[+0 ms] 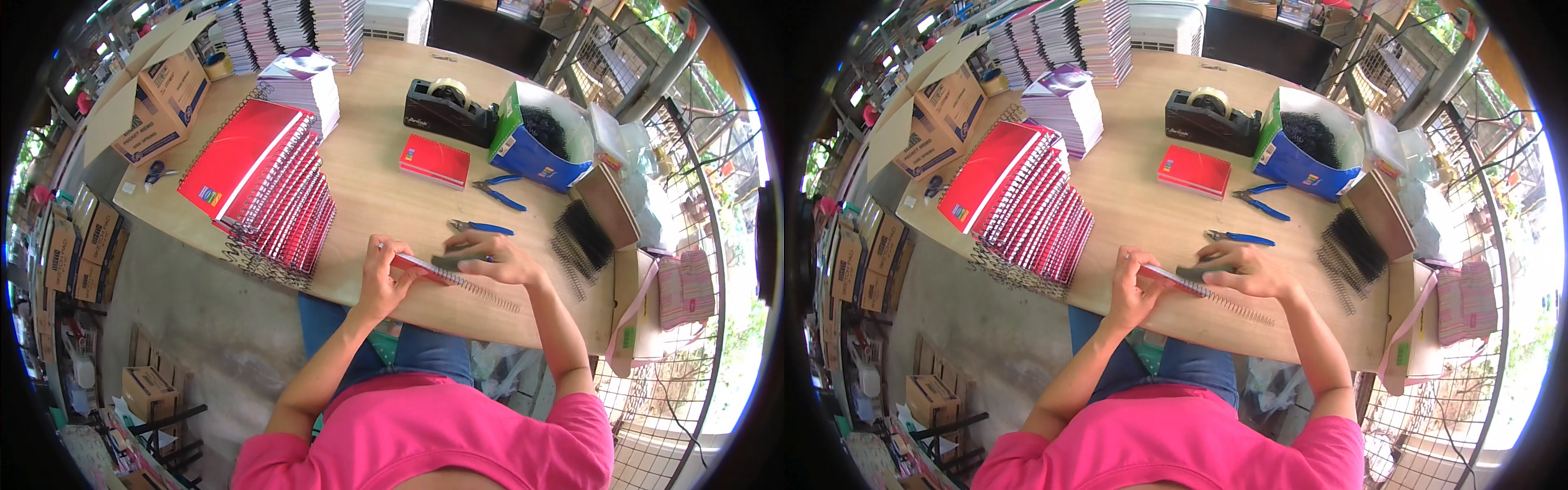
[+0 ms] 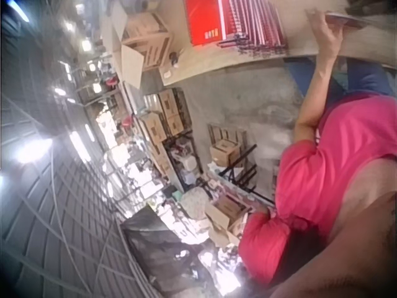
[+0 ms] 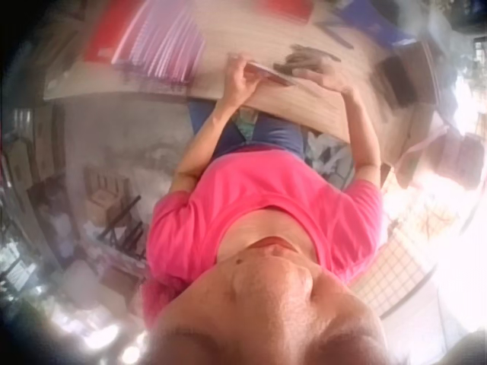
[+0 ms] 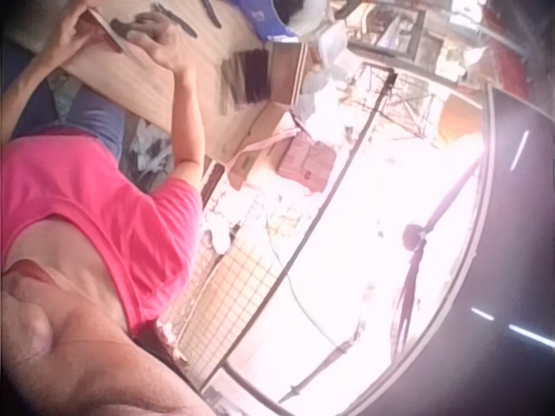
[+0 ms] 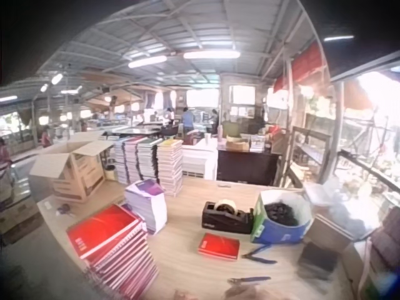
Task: The person assembles spiral notebooks by threading metal coils through the holes of paper stacks and red covers by hand, then uses pliers to trim and crimp the ends of the coils.
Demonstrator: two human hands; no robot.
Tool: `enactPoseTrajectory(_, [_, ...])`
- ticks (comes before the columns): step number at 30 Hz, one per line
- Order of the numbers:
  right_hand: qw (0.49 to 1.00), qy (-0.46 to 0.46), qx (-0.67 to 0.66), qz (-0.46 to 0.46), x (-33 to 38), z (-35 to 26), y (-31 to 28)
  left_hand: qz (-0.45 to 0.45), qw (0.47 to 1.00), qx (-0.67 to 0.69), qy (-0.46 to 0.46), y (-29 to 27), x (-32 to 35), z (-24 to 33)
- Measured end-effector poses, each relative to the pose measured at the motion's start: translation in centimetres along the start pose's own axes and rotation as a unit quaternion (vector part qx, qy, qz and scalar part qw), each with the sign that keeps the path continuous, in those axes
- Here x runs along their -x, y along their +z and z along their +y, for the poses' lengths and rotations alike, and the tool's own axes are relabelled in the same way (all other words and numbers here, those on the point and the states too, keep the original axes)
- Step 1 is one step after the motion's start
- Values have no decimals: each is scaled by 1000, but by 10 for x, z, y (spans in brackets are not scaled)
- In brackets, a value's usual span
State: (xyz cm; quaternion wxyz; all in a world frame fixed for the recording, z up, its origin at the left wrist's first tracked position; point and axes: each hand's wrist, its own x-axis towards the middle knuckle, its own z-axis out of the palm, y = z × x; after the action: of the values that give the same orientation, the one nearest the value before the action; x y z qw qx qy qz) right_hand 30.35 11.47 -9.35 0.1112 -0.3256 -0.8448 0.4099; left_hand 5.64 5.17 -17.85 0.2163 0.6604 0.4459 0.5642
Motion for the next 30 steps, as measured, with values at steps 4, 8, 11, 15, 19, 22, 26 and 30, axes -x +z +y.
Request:
enactPoseTrajectory(4, [908, -52, -414, 27, 7, 11, 5, -10, 999, -21, 29, 3, 0, 2])
enactPoseTrajectory(8, [987, 16, -154, 49, -3, -3, 0, -16, 1000, -12, 21, 3, -2, 2])
enactPoseTrajectory(11, [997, -40, -5, 58, -6, -2, 6, 13, 1000, 7, 4, 5, 1, 6])
enactPoseTrajectory(15, [945, -34, -314, 85, 0, 0, 4, 14, 971, 196, -135, -17, 4, -17])
enactPoseTrajectory(19, [994, 13, 66, 86, -16, -14, 17, -55, 961, 211, -169, -27, -3, -25])
enactPoseTrajectory(22, [994, -52, -74, 60, -16, -13, 11, -50, 940, 273, -195, -25, -2, -23])
enactPoseTrajectory(26, [979, 16, -189, 78, -18, -9, 12, -52, 935, 283, -209, -25, -4, -27])
enactPoseTrajectory(30, [997, 31, -32, 66, -32, -10, 18, -34, 920, 334, -201, -20, -5, -28])
